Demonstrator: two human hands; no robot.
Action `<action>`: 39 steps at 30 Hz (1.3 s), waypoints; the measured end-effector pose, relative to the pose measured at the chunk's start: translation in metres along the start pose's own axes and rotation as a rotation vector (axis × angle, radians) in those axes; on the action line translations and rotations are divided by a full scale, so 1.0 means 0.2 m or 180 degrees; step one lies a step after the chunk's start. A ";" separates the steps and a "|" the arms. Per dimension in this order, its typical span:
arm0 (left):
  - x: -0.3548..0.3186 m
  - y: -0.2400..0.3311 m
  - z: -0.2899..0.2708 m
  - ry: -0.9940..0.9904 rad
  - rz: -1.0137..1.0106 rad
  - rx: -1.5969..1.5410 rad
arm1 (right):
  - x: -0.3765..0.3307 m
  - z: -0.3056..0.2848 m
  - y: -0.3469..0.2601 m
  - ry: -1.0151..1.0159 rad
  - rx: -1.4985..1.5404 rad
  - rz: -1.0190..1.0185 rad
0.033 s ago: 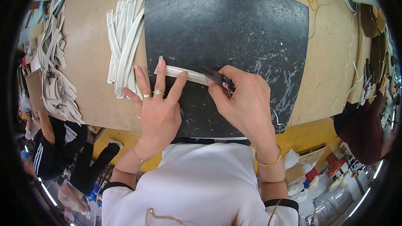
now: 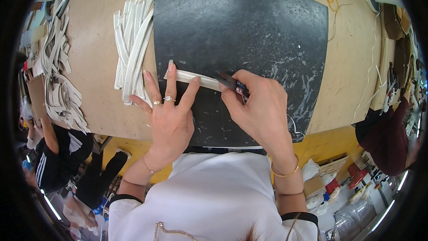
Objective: The person uses a small blade to trim the edges of white fabric strips on a black cutting mat. They repeatedly pick up strips, align them, and shave off thin layers, then place the trimmed pieces aside.
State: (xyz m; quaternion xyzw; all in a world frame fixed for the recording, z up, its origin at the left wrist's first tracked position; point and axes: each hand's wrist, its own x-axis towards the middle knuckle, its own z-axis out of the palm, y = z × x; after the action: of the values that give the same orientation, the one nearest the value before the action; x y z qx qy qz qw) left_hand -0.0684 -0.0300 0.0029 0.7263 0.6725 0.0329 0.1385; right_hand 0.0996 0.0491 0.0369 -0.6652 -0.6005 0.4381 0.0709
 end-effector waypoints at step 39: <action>0.03 0.07 0.07 -0.0039 0.0177 -0.1106 | -0.03 -0.04 0.01 -0.0044 0.0775 -0.0770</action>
State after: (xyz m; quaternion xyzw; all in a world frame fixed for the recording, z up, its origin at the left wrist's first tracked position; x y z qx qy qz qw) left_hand -0.0505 -0.0265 -0.0073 0.7100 0.6354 0.1481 0.2650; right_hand 0.1074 0.0465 0.0446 -0.5715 -0.6191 0.5004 0.1990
